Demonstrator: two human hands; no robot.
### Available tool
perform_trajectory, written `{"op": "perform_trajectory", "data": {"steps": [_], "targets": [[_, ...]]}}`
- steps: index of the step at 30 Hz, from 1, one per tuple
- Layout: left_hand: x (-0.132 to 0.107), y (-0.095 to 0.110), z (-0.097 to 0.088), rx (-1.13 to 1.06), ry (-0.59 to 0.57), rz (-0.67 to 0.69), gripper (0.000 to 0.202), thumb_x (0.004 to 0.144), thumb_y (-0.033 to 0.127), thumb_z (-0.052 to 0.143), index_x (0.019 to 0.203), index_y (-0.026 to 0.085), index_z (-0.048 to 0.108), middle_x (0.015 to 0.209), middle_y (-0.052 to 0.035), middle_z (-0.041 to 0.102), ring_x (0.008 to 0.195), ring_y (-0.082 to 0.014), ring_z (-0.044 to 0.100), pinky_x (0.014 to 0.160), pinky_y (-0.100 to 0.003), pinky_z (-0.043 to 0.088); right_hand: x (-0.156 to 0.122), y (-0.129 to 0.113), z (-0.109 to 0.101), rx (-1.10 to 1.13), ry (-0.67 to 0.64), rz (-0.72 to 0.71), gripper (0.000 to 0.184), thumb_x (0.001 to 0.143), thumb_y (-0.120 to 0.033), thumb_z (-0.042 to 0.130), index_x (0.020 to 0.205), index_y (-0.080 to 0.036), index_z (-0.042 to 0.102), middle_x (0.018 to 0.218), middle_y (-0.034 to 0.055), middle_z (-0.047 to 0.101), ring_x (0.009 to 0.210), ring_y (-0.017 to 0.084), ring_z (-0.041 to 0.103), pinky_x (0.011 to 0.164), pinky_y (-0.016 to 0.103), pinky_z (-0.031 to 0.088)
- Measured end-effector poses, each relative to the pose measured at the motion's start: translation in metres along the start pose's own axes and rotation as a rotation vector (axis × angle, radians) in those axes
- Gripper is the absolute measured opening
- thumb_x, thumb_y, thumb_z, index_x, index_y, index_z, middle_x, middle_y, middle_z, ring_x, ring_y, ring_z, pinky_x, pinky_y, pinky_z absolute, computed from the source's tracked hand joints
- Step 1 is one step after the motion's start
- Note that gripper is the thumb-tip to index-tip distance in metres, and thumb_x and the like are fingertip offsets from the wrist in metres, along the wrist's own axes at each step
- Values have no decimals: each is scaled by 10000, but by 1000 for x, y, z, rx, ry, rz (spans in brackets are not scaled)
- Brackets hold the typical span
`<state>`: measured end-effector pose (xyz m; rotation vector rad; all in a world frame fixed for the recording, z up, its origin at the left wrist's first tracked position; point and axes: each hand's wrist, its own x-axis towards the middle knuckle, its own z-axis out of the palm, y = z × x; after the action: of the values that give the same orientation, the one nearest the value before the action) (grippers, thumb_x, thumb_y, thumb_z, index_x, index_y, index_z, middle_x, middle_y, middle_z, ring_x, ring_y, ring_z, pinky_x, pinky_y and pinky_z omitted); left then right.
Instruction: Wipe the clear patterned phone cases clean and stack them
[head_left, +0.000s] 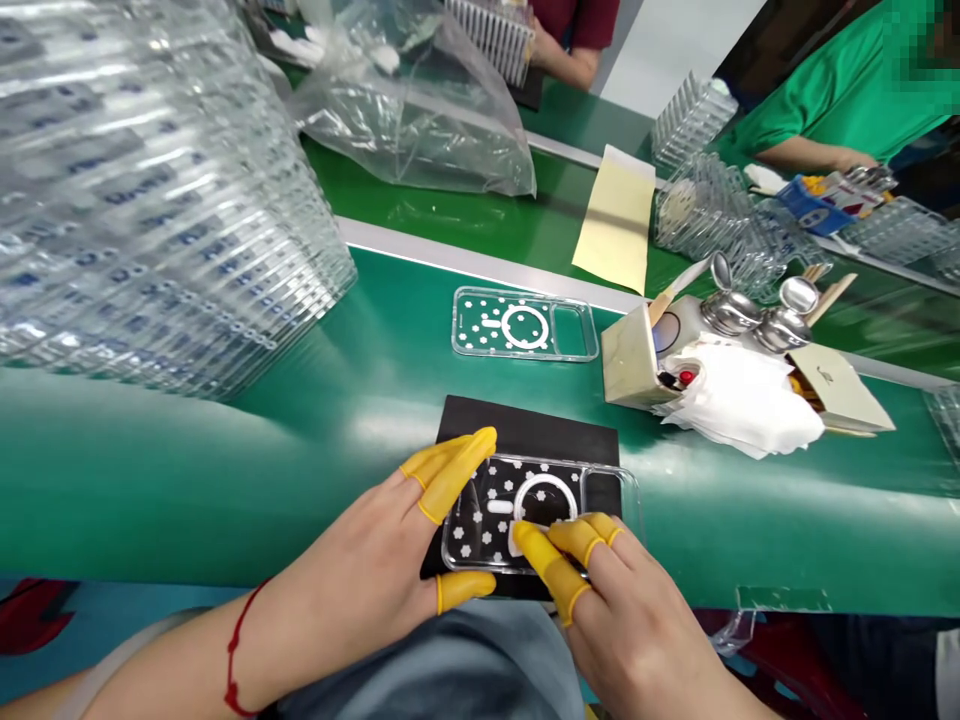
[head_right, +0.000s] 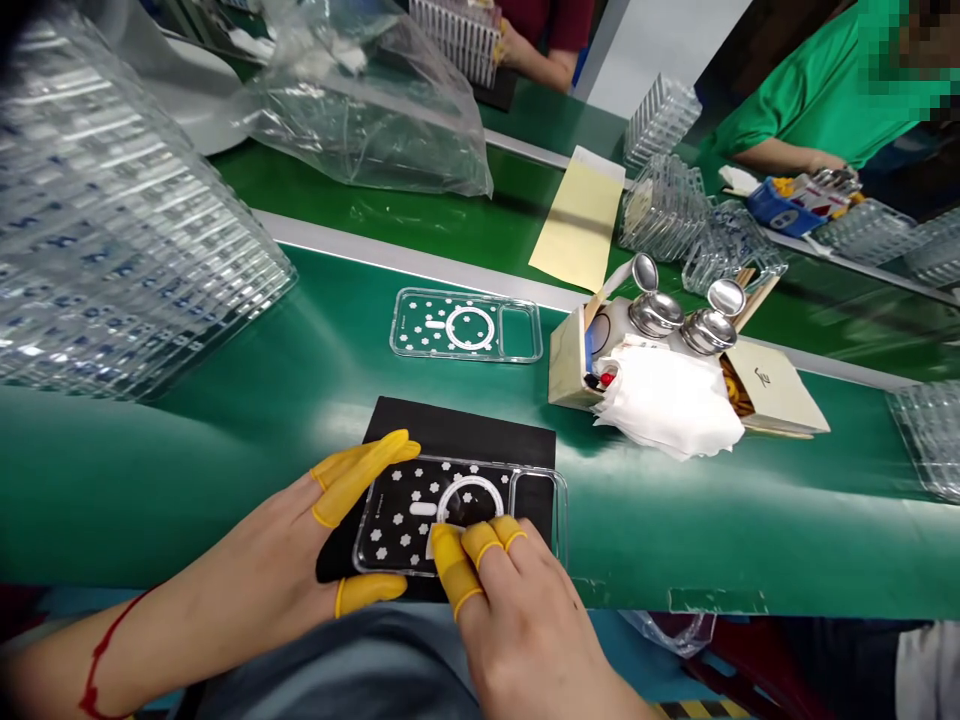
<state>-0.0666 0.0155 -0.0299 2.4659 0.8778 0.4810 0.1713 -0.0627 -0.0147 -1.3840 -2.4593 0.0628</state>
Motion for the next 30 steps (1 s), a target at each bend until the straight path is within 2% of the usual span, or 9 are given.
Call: {"op": "perform_trajectory", "data": {"steps": [3, 5, 8, 13, 18, 22, 25, 27, 30], "targets": [[-1, 0, 1, 1, 11, -6, 812, 1007, 482, 682, 1639, 164, 284, 1606, -153, 541, 1474, -298, 531, 1227, -441, 482, 7, -3, -4, -30, 48, 8, 407, 1057, -38, 361, 1153, -106, 750, 778, 59, 626, 740, 219, 570, 759, 367, 548], [-1, -1, 2, 0, 10, -11, 768, 1026, 493, 650, 1635, 175, 305, 1606, -136, 541, 1484, -290, 521, 1230, -434, 477, 13, -4, -8, -26, 78, 3, 424, 1077, -54, 339, 1098, -100, 760, 769, 61, 626, 721, 212, 555, 728, 348, 539], [-2, -1, 2, 3, 8, -2, 726, 1046, 492, 616, 1634, 184, 322, 1609, -126, 539, 1491, -291, 514, 1232, -442, 473, 15, -5, -11, -7, 94, 6, 428, 1095, -84, 355, 978, -150, 762, 794, 58, 656, 725, 202, 556, 729, 326, 537], [-1, -1, 0, 16, 21, -11, 749, 1060, 583, 544, 1640, 177, 298, 1592, -136, 556, 1474, -279, 535, 1210, -423, 495, 6, -4, -4, -34, 33, 52, 386, 1067, -50, 369, 1177, -109, 735, 831, 69, 664, 783, 223, 597, 787, 368, 549], [-1, 0, -1, 52, 32, 21, 704, 1082, 574, 498, 1624, 158, 330, 1587, -138, 560, 1481, -268, 526, 1220, -404, 480, -1, -6, 1, -31, 27, 55, 383, 1060, -54, 383, 1073, -142, 755, 829, 67, 655, 716, 207, 548, 786, 381, 546], [0, 0, 0, 61, 35, 20, 700, 1086, 576, 487, 1616, 144, 334, 1588, -141, 558, 1488, -254, 514, 1229, -389, 468, 6, -5, -1, -45, 10, 88, 387, 1033, -31, 398, 1233, -80, 726, 773, 68, 602, 789, 243, 562, 779, 393, 547], [0, 0, 0, 64, 38, 14, 709, 1083, 594, 482, 1615, 150, 332, 1572, -141, 575, 1474, -254, 532, 1222, -390, 478, 9, -7, -4, -11, 22, 74, 357, 1031, -54, 422, 1014, -134, 769, 717, 44, 562, 687, 212, 507, 719, 364, 542], [0, 0, -1, 65, 37, 15, 711, 1080, 598, 487, 1616, 157, 331, 1571, -139, 578, 1469, -257, 539, 1219, -393, 481, 8, -8, -6, -5, 32, 63, 376, 1019, -44, 429, 865, -175, 747, 718, 43, 570, 658, 198, 490, 701, 354, 535], [0, 0, -2, 53, 42, 9, 699, 1082, 592, 486, 1615, 166, 333, 1570, -135, 578, 1470, -254, 539, 1216, -388, 485, 8, -9, -6, -34, 38, 81, 396, 1013, -12, 396, 920, -163, 750, 727, 48, 571, 685, 211, 510, 692, 362, 521]]}}
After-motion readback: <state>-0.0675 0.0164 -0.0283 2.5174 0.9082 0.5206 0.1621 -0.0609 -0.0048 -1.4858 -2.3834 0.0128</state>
